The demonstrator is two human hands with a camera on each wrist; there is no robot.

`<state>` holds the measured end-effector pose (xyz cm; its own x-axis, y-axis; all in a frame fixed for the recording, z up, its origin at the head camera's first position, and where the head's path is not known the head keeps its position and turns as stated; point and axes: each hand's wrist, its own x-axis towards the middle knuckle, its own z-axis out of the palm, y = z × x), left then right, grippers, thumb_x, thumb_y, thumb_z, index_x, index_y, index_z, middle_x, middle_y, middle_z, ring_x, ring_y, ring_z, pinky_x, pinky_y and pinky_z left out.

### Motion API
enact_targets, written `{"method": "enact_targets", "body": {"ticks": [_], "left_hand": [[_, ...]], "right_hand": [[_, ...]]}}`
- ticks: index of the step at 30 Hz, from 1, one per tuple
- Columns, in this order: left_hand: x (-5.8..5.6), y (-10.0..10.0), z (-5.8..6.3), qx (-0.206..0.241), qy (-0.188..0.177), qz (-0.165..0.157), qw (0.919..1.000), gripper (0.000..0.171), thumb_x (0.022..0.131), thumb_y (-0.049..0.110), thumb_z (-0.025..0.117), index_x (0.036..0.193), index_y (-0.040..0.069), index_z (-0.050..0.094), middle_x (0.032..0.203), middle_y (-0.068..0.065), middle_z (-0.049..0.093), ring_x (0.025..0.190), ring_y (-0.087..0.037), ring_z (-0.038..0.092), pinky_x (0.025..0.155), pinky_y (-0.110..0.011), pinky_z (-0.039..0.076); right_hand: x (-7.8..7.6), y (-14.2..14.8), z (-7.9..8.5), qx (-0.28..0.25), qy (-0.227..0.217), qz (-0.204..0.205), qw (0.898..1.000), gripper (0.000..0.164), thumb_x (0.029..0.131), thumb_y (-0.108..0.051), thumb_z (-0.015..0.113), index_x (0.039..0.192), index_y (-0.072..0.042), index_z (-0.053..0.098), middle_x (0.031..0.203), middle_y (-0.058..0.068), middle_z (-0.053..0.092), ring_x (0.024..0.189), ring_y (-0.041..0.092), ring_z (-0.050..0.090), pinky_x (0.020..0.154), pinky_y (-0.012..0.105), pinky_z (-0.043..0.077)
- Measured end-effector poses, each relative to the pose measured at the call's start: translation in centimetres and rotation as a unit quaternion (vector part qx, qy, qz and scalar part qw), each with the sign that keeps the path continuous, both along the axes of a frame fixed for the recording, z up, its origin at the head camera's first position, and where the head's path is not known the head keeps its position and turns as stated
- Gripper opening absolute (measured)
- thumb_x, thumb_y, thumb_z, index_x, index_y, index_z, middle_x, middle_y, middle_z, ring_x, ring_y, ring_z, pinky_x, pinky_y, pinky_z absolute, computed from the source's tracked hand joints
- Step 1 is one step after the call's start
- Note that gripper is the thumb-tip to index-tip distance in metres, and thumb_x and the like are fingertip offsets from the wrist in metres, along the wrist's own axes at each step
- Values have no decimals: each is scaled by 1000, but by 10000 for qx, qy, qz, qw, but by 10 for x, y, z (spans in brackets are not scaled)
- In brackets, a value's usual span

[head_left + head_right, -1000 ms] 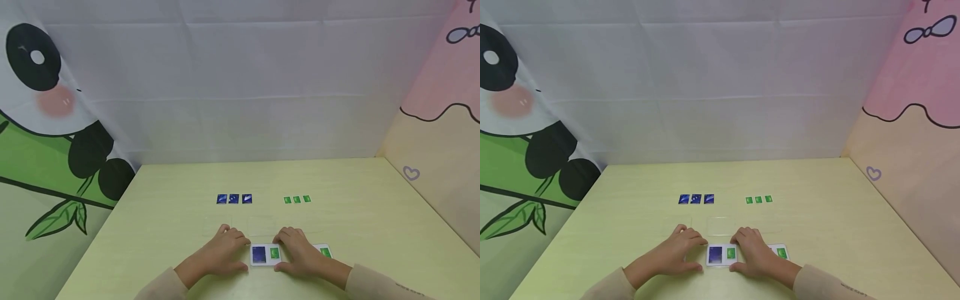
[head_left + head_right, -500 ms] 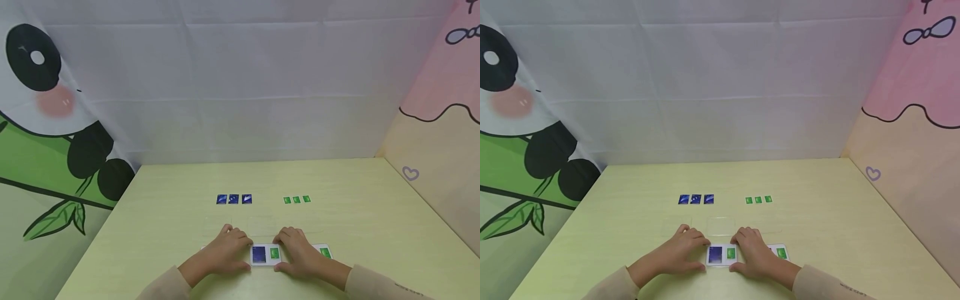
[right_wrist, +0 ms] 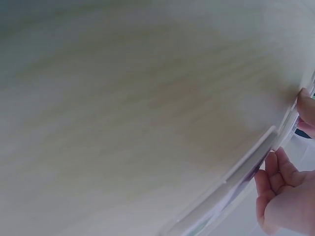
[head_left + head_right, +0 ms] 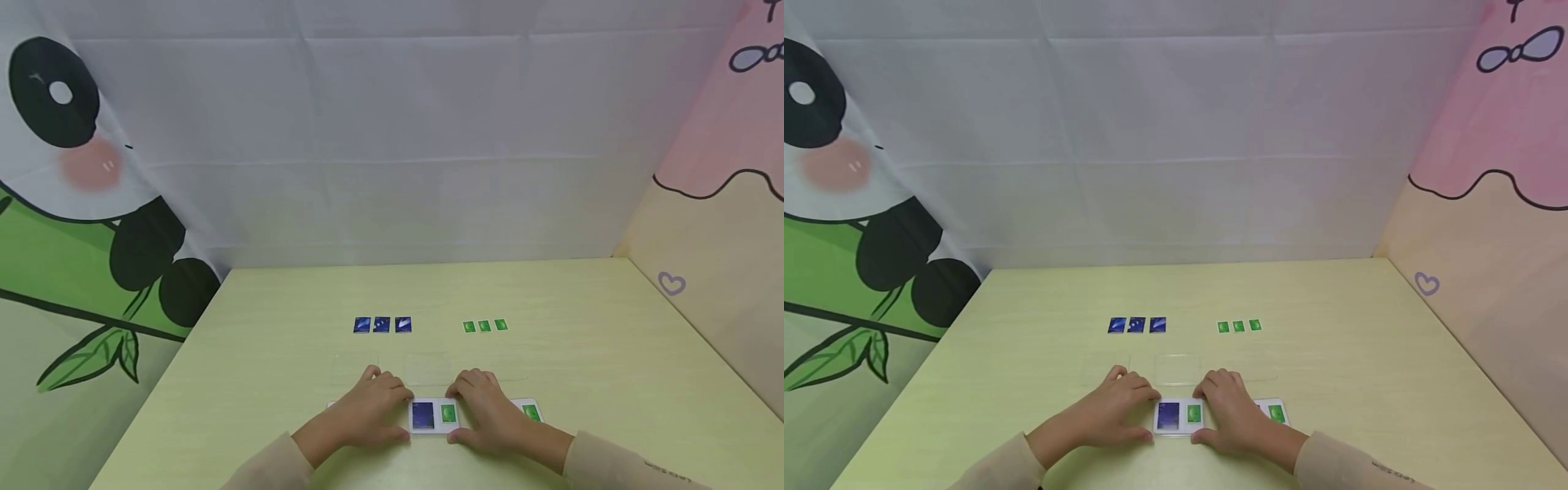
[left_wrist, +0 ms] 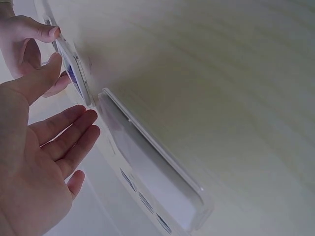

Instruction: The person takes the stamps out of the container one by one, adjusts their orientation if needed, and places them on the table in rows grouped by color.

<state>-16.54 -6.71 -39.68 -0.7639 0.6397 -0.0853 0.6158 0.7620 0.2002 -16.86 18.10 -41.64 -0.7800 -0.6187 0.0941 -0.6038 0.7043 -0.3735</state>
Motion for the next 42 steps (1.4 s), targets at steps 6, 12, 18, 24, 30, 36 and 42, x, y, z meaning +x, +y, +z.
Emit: {"method": "enact_targets", "body": {"ticks": [6,12,18,24,30,36,42], "left_hand": [[0,0,0,9,4,7,10000,53,80,51,70,122,18,63,115,7,66,108,-11,55,100,-40,33],[-1,2,-1,13,-22,31,10000,54,80,52,70,122,19,63,116,7,66,109,-10,55,102,-40,33],[-2,4,-1,-22,-76,68,9999,53,81,52,69,123,19,63,117,7,66,110,-11,55,102,-40,33],[-4,6,-3,-117,86,-36,9999,53,81,53,68,121,19,64,115,7,66,108,-10,55,100,-39,33],[-5,10,-3,-198,286,-50,9994,52,80,54,68,119,19,65,111,7,67,105,-10,56,97,-36,34],[-5,16,-3,-208,223,53,9995,52,79,54,69,118,19,66,110,8,66,104,-9,56,98,-35,33],[-4,24,-2,-310,296,129,9990,51,80,55,68,116,19,66,106,8,66,96,-8,53,97,-34,33]], "right_hand": [[1,0,1,-14,31,5,10000,54,73,-50,77,109,-13,60,108,-6,57,107,11,47,100,43,34],[0,0,0,32,95,8,9999,55,73,-50,76,109,-13,60,107,-6,57,107,12,48,100,44,35],[0,0,-1,32,157,14,9999,55,72,-50,77,109,-13,60,107,-6,57,106,11,48,99,43,35],[1,0,-2,20,196,15,9998,55,72,-49,78,109,-12,60,106,-6,57,105,11,48,99,42,36],[1,0,-1,-9,156,11,9999,54,73,-49,77,108,-12,60,106,-6,57,105,11,48,99,41,36],[1,0,0,-11,106,11,9999,54,73,-48,78,108,-12,60,106,-6,57,105,11,48,98,42,35],[0,-1,0,18,131,15,9999,54,73,-49,77,108,-12,60,106,-6,57,104,11,48,98,42,36]]}}
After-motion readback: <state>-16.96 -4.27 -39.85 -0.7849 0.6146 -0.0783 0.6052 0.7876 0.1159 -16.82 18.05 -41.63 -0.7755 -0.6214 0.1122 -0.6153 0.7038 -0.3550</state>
